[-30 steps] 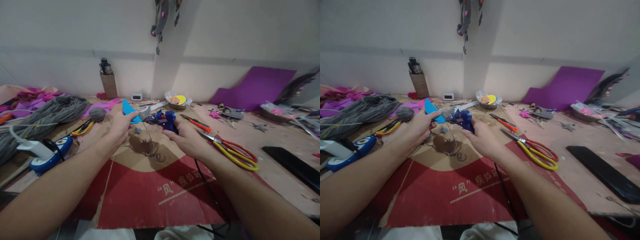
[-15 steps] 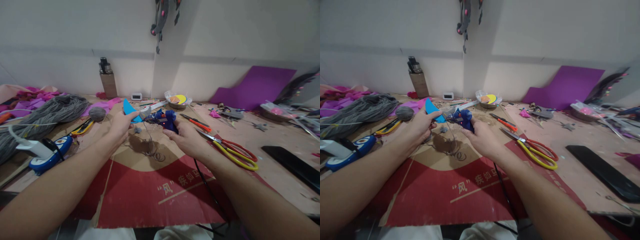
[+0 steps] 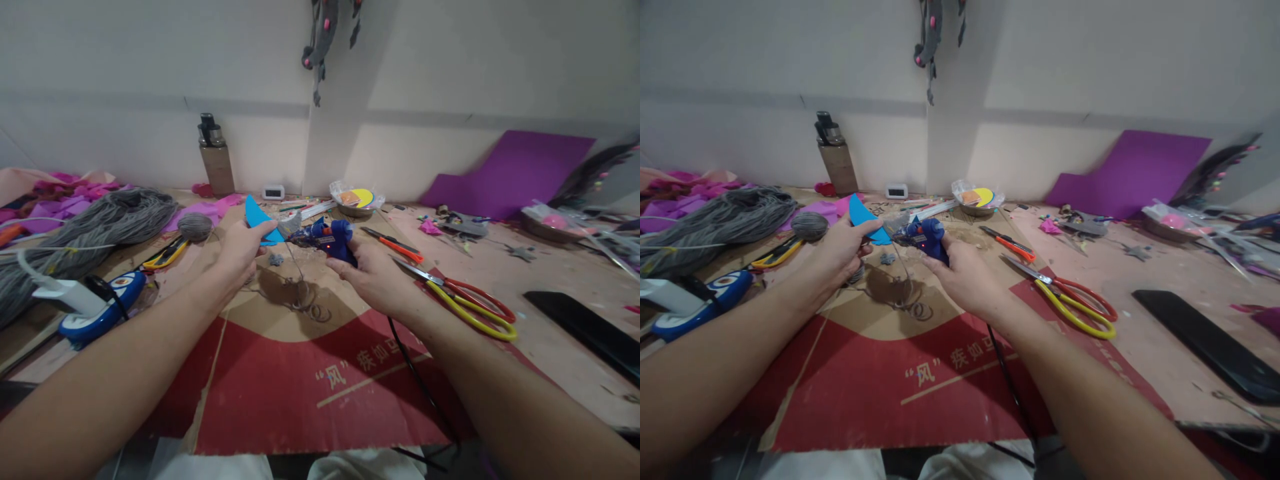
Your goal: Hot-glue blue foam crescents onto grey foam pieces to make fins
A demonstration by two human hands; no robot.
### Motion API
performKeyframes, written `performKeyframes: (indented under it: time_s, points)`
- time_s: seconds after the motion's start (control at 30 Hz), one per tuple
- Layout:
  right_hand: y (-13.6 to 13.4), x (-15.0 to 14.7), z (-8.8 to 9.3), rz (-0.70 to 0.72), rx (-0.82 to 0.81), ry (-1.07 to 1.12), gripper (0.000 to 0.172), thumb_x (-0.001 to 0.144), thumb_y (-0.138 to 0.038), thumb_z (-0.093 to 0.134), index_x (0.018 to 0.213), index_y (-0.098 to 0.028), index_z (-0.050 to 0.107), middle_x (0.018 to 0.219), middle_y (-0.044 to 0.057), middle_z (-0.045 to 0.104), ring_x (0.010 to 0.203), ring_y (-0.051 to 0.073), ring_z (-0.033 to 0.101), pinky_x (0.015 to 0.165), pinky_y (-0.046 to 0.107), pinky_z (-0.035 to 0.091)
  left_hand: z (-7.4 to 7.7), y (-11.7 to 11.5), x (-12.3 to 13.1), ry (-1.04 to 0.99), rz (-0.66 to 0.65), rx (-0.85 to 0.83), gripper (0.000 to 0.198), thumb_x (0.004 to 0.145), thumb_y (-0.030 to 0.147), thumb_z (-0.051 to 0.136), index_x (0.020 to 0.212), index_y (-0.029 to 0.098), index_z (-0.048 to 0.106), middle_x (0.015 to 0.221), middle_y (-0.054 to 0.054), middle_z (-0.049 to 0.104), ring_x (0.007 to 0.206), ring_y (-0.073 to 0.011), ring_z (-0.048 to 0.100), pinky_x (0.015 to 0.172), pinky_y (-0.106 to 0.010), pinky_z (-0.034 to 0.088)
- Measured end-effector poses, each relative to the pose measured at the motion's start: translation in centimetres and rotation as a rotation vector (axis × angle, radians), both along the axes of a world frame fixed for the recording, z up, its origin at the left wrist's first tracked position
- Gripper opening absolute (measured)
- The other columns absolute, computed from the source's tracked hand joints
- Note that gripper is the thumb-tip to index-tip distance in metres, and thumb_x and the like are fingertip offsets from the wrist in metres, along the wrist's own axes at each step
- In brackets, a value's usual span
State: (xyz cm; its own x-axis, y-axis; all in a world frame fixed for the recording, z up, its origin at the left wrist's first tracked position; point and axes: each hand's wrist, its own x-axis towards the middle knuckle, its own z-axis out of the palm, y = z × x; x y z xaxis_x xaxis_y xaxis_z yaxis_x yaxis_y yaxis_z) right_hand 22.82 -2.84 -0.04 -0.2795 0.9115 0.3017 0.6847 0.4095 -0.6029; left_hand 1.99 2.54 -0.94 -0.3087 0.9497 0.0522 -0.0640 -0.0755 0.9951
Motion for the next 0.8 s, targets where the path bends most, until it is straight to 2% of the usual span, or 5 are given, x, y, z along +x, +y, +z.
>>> performKeyframes:
  time_s: [0.17,0.33,0.53,0.8]
  points:
    - [0.2,0.1,-0.3,0.003,0.006,0.003,0.026,0.090,-0.034,0.054,0.103,-0.013,0.061,0.093,0.011,0.067,0.082,0.023,0.059,0.071,0.034,0.042,-0.1,-0.3,0.1,0.020,-0.047,0.005,0.024,0.062,0.028,0.077,0.073,0.017,0.059,0.067,-0.002,0.061,0.052,-0.0081,0.048,0.041,-0.018,0.031]
    - [0.1,0.1,-0.2,0.009,-0.004,0.037,0.023,0.089,-0.029,0.054,0.104,-0.014,0.060,0.089,0.009,0.066,0.077,0.021,0.058,0.069,0.033,0.042,-0.8,0.0,0.0,0.031,-0.062,0.031,0.024,0.061,0.029,0.078,0.068,0.017,0.059,0.069,-0.004,0.064,0.052,-0.0089,0.048,0.040,-0.019,0.031]
    - [0.2,0.1,-0.4,0.005,-0.012,0.048,0.020,0.088,-0.029,0.055,0.101,-0.015,0.060,0.085,0.007,0.064,0.071,0.019,0.054,0.066,0.031,0.041,-1.1,0.3,0.2,-0.006,-0.103,0.032,0.030,0.058,0.030,0.081,0.073,0.016,0.060,0.069,-0.003,0.063,0.048,-0.0070,0.047,0.037,-0.017,0.028]
    - [0.1,0.0,-0.3,0.002,-0.013,0.072,0.022,0.087,-0.029,0.055,0.102,-0.015,0.061,0.078,0.005,0.063,0.069,0.018,0.054,0.065,0.030,0.040,-1.2,0.2,0.3,-0.007,-0.132,-0.003,0.028,0.061,0.033,0.078,0.075,0.015,0.063,0.072,-0.005,0.065,0.050,-0.0081,0.051,0.037,-0.016,0.031]
